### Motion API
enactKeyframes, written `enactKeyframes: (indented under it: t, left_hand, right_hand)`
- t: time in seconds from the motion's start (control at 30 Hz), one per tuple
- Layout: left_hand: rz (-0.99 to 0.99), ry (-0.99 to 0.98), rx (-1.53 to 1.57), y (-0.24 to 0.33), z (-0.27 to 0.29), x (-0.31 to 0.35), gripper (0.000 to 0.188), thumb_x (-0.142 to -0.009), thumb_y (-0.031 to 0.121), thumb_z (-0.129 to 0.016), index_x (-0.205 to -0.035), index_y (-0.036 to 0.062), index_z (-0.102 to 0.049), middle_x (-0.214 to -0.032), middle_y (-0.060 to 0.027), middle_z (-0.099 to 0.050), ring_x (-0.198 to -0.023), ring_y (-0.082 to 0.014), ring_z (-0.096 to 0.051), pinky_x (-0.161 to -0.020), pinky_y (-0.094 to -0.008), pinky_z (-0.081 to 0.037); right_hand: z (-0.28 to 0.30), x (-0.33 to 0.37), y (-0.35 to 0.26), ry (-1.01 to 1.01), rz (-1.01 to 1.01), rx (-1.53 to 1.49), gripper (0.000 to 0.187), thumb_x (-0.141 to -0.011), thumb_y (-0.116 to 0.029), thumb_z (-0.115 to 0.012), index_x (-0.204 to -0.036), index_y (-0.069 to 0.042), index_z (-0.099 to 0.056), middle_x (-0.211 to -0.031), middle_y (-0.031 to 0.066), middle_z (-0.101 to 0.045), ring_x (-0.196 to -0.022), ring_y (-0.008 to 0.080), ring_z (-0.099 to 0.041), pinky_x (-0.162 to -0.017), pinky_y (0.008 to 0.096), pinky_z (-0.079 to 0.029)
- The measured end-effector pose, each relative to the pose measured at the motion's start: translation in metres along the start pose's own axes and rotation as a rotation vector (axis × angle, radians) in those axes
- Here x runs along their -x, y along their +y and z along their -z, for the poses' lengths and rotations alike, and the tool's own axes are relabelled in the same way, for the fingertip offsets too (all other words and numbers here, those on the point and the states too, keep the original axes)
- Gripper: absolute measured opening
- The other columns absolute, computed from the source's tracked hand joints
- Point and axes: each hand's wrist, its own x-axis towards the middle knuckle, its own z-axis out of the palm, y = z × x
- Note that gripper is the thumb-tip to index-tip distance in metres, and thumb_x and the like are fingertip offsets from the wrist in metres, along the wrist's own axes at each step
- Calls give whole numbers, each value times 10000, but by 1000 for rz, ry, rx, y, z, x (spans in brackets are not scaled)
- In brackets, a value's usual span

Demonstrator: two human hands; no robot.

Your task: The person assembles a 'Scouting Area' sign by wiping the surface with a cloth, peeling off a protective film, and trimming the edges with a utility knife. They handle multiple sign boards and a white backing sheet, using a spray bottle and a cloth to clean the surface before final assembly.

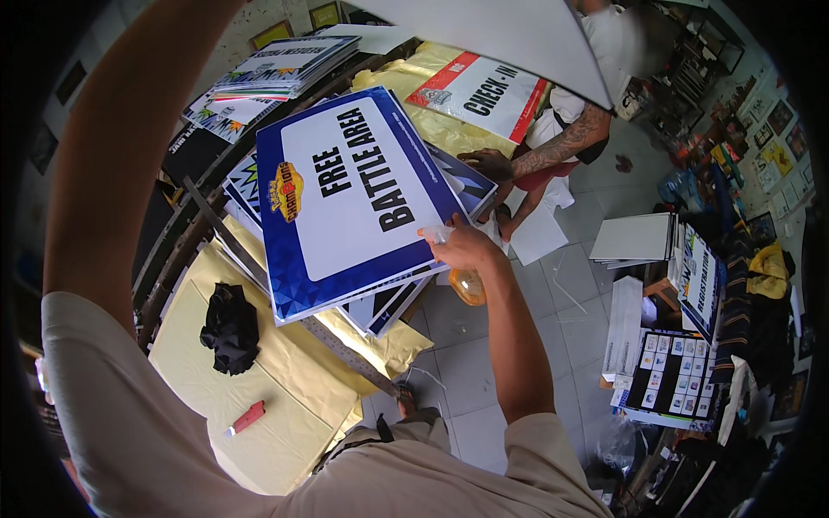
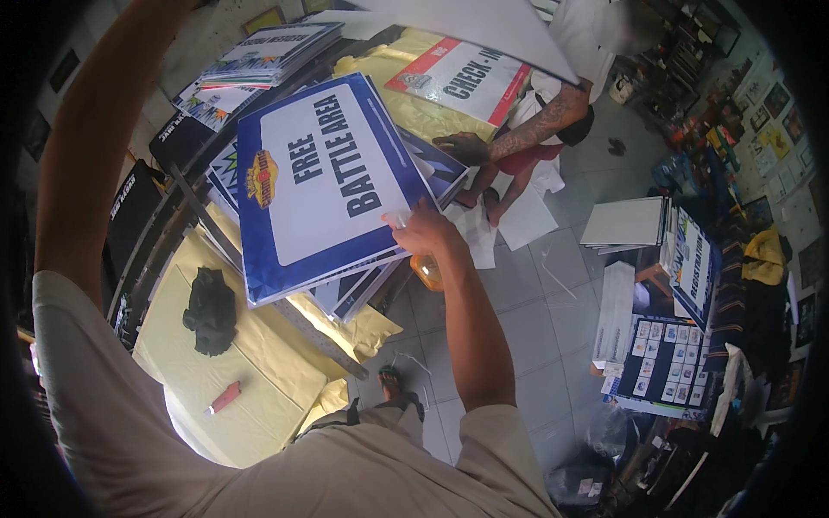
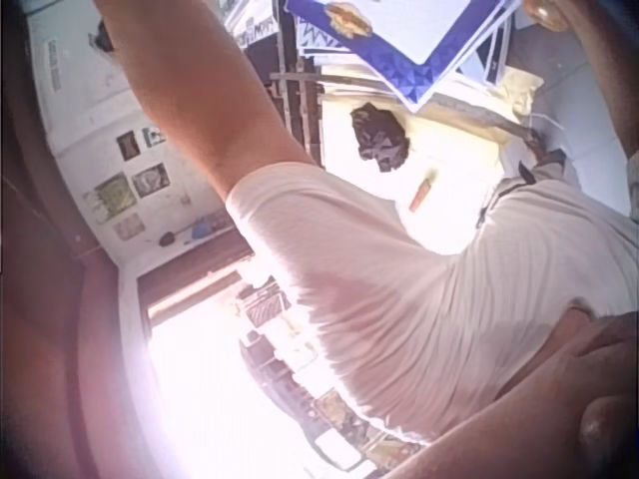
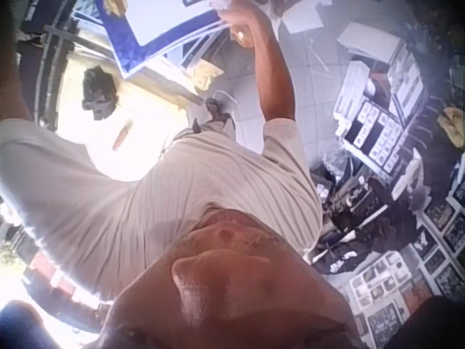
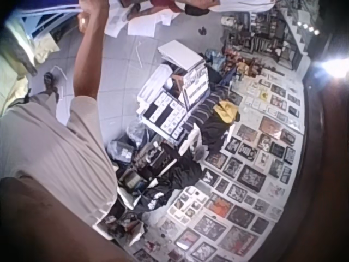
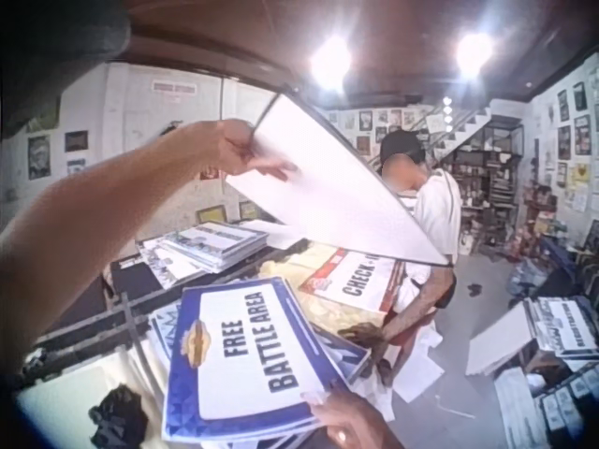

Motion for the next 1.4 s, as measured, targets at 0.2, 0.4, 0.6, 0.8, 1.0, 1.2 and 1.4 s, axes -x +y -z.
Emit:
enactKeyframes:
  t: [0.2, 0.4, 0.6, 0.8, 1.0, 1.2, 1.4]
  left_hand:
    - [-286, -308, -77, 33, 45, 115, 589, -1097, 130, -445, -1582, -101, -204, -1587, -383, -276, -1249, -356, -635, -949, -317, -632]
    - [-488, -191, -206, -2, 175, 294, 474, -1055, 196, -556, -1397, -88, -391, -1383, -245, -439, -1193, -255, -594, -908, -279, -582]
    - [-573, 660, -219, -194, 351, 556, 433, -1008, 216, -643, -1355, -24, -546, -1266, -133, -629, -1136, -199, -639, -983, -314, -527]
    - [-351, 1187, -185, -428, 313, 746, 478, -1001, 223, -666, -1415, 10, -556, -1270, -84, -685, -1155, -181, -651, -987, -330, -533]
    - [-265, 1352, 206, -575, 251, 874, 477, -1038, 181, -619, -1482, 55, -497, -1275, -75, -677, -1078, -191, -693, -922, -364, -590]
    - [-105, 1411, 357, -659, 270, 938, 459, -1050, 183, -604, -1460, 12, -490, -1257, -86, -652, -1126, -186, -655, -931, -356, -570]
    - [-39, 1408, 325, -710, 325, 971, 481, -999, 164, -678, -1407, -39, -524, -1296, -112, -646, -1094, -197, -657, -1003, -307, -511]
  right_hand:
    - [-12, -14, 7, 58, 36, 32, 573, -983, -372, -454, -1547, -469, -420, -1549, 295, -429, -1459, 364, -445, -1169, 452, -393]
    - [3, -5, 11, 35, 132, 66, 487, -1005, -435, -463, -1463, -293, -546, -1250, 199, -706, -1287, 347, -600, -1110, 437, -436]
    - [-16, 7, 43, 456, 337, -605, 440, -999, -244, -642, -1395, -58, -588, -1290, 121, -677, -1099, 230, -677, -959, 369, -536]
    - [-21, 88, 14, 338, 269, -727, 540, -1045, -217, -627, -1529, -32, -476, -1366, 141, -630, -1070, 211, -692, -950, 328, -534]
    - [-81, 143, -88, 231, 548, -603, 528, -1091, -197, -532, -1560, 7, -400, -1317, 157, -654, -1087, 232, -701, -948, 362, -543]
    - [-182, 188, -248, -89, 674, -547, 475, -1080, -140, -532, -1509, 39, -436, -1244, 154, -684, -993, 213, -728, -883, 334, -557]
    - [-290, 250, -377, -283, 673, -395, 463, -1027, -210, -656, -1410, 29, -554, -1141, 177, -735, -1005, 254, -737, -888, 346, -561]
